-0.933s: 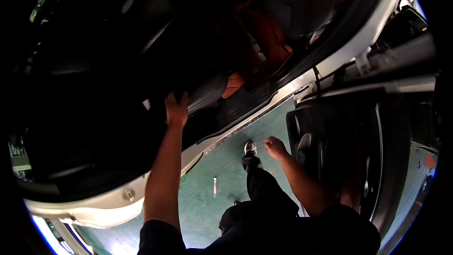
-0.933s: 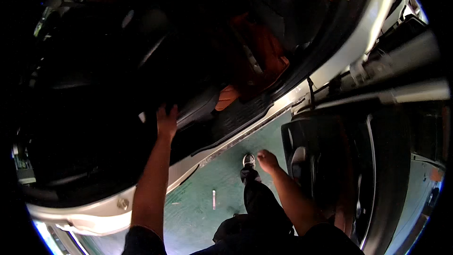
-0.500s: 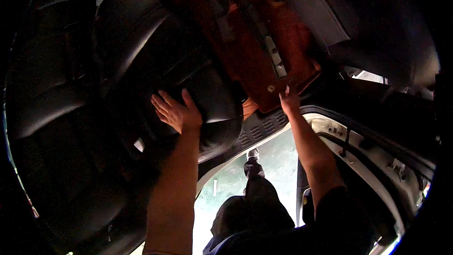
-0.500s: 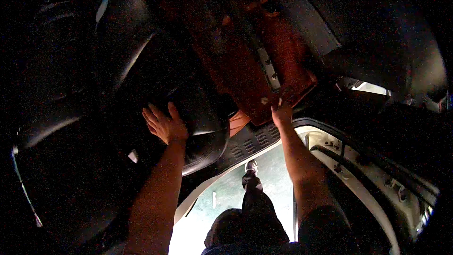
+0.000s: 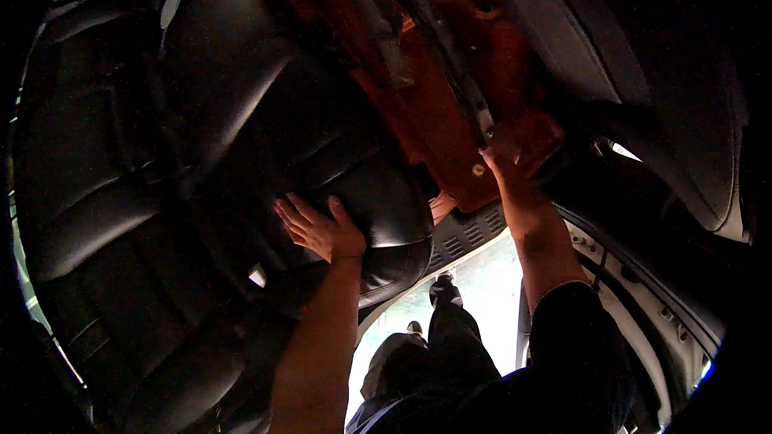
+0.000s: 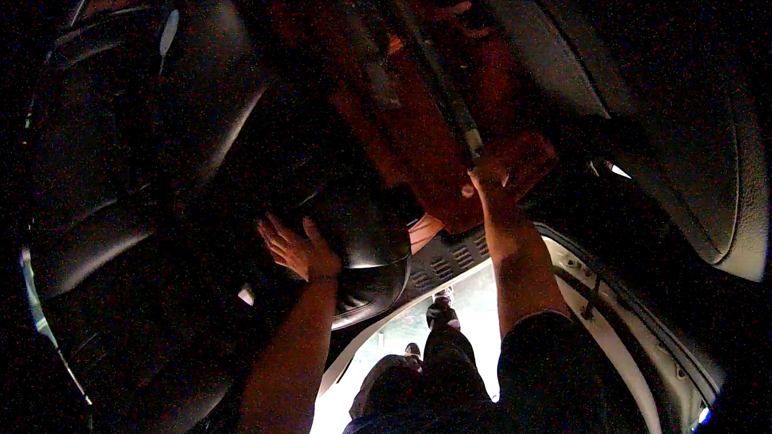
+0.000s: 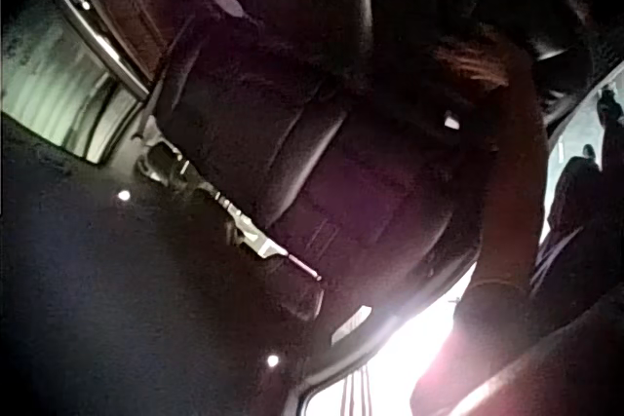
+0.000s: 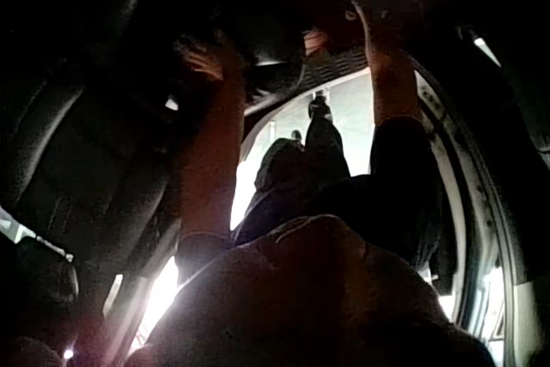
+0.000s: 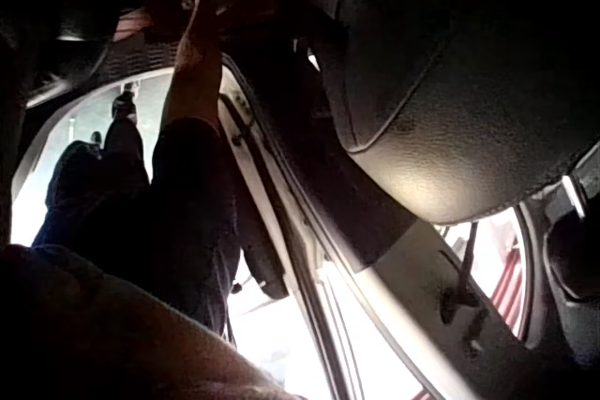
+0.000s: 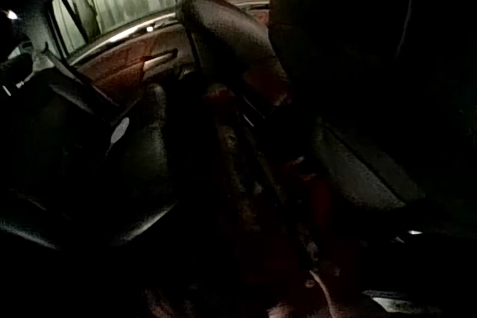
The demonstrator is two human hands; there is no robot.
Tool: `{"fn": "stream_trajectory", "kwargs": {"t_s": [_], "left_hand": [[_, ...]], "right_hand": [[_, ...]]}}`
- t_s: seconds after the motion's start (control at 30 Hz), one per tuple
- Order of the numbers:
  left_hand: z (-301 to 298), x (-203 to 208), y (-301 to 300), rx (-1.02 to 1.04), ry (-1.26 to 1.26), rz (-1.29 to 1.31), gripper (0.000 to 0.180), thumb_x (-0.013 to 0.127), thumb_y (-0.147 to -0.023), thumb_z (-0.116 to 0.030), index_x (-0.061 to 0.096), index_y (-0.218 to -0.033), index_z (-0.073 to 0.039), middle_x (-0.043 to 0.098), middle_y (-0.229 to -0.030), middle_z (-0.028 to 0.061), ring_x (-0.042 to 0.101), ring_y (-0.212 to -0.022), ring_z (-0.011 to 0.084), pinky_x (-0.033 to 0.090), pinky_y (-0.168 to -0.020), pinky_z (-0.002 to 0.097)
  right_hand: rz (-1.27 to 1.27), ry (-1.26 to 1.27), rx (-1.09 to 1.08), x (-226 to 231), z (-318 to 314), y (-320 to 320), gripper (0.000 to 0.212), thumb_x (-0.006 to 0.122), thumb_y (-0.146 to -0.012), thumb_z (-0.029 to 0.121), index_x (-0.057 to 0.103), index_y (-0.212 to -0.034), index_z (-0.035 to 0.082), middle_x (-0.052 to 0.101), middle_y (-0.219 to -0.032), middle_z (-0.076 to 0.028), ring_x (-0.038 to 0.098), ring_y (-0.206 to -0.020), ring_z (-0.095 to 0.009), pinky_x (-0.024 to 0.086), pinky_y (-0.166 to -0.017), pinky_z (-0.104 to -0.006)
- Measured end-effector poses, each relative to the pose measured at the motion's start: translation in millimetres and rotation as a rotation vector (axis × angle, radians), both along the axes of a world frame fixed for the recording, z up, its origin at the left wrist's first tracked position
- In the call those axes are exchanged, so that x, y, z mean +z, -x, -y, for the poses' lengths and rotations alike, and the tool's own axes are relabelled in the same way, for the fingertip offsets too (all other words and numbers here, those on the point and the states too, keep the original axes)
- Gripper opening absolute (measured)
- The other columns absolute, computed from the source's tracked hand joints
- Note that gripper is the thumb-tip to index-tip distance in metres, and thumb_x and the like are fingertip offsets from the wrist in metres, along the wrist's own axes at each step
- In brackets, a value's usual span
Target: The person removes a white car door panel and then retrieves a long metal trim piece from the vehicle's interior. They proceed to fit the metal trim along the bottom edge of the door panel while kneeling on the floor.
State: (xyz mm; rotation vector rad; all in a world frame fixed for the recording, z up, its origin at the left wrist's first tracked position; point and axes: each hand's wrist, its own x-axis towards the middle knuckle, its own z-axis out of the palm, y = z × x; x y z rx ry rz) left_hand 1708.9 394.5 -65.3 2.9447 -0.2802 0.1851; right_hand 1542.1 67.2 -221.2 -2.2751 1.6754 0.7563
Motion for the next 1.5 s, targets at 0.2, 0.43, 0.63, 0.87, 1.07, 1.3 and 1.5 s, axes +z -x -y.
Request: {"fn": "stream_trajectory", "kwargs": {"t_s": [0.2, 0.43, 0.63, 0.87, 1.07, 1.3, 1.5], "left_hand": [[-2, -2, -1, 0.002, 0.001, 0.005, 0.079, 0.047, -0.1, -0.051, 0.028, -0.155, 0.001, 0.021, -0.163, 0.0255, 0.018, -0.152, 0.0403, 0.017, -0.122, 0.0562], [1, 3, 4, 0.006, 0.033, 0.015, 0.077, 0.049, -0.099, -0.05, 0.03, -0.154, 0.002, 0.023, -0.162, 0.0258, 0.018, -0.152, 0.04, 0.017, -0.121, 0.0565], [0, 2, 6, -0.018, 0.05, 0.046, 0.079, 0.047, -0.099, -0.054, 0.032, -0.153, 0.002, 0.023, -0.162, 0.0261, 0.018, -0.152, 0.0397, 0.017, -0.121, 0.0563], [5, -1, 8, 0.014, 0.059, 0.054, 0.084, 0.039, -0.1, -0.062, 0.03, -0.155, 0.001, 0.021, -0.163, 0.0252, 0.017, -0.152, 0.0391, 0.018, -0.121, 0.0567], [-2, 2, -3, -0.001, 0.083, -0.04, 0.089, 0.038, -0.097, -0.068, 0.031, -0.155, 0.0, 0.023, -0.162, 0.025, 0.019, -0.152, 0.0389, 0.019, -0.12, 0.0569], [-60, 17, 86, -0.349, 1.065, -0.291, 0.053, 0.051, -0.101, -0.048, 0.064, -0.115, 0.001, 0.066, -0.11, 0.0194, 0.059, -0.104, 0.0337, 0.044, -0.096, 0.0438], [-106, 125, 268, -0.212, 1.777, -1.807, 0.074, 0.035, -0.1, -0.068, 0.05, -0.132, -0.003, 0.063, -0.122, 0.0188, 0.066, -0.101, 0.0347, 0.052, -0.092, 0.0458]], "right_hand": [[0.411, 0.077, 0.049, 4, 3, 25, 0.076, 0.083, -0.074, 0.044, 0.055, -0.132, 0.004, 0.061, -0.13, -0.021, 0.063, -0.117, -0.036, 0.054, -0.092, -0.0472], [0.861, -0.603, -0.36, 112, -51, 76, 0.047, 0.074, -0.077, 0.035, 0.066, -0.11, 0.002, 0.07, -0.093, -0.015, 0.064, -0.084, -0.029, 0.05, -0.076, -0.0412], [1.221, -0.952, -0.821, 172, -166, 143, 0.026, 0.068, -0.086, 0.02, 0.058, -0.107, 0.008, 0.05, -0.07, 0.0, 0.048, -0.06, -0.012, 0.038, -0.055, -0.0291], [0.95, -0.607, -0.567, 234, -306, 284, 0.049, 0.075, -0.083, 0.009, 0.055, -0.126, 0.004, 0.059, -0.086, -0.001, 0.055, -0.074, -0.012, 0.048, -0.067, -0.0292], [0.954, -0.507, -0.751, 325, -431, 388, 0.06, 0.081, -0.08, 0.01, 0.05, -0.131, 0.002, 0.058, -0.087, -0.003, 0.055, -0.075, -0.012, 0.05, -0.065, -0.03], [0.834, -0.329, -0.673, 375, -614, 507, 0.071, 0.086, -0.074, 0.024, 0.053, -0.132, 0.0, 0.07, -0.104, -0.012, 0.065, -0.092, -0.019, 0.054, -0.085, -0.034], [0.859, -0.238, -0.613, 437, -724, 576, 0.07, 0.087, -0.066, 0.017, 0.056, -0.127, 0.001, 0.066, -0.089, -0.007, 0.059, -0.081, -0.013, 0.052, -0.074, -0.0311]]}}
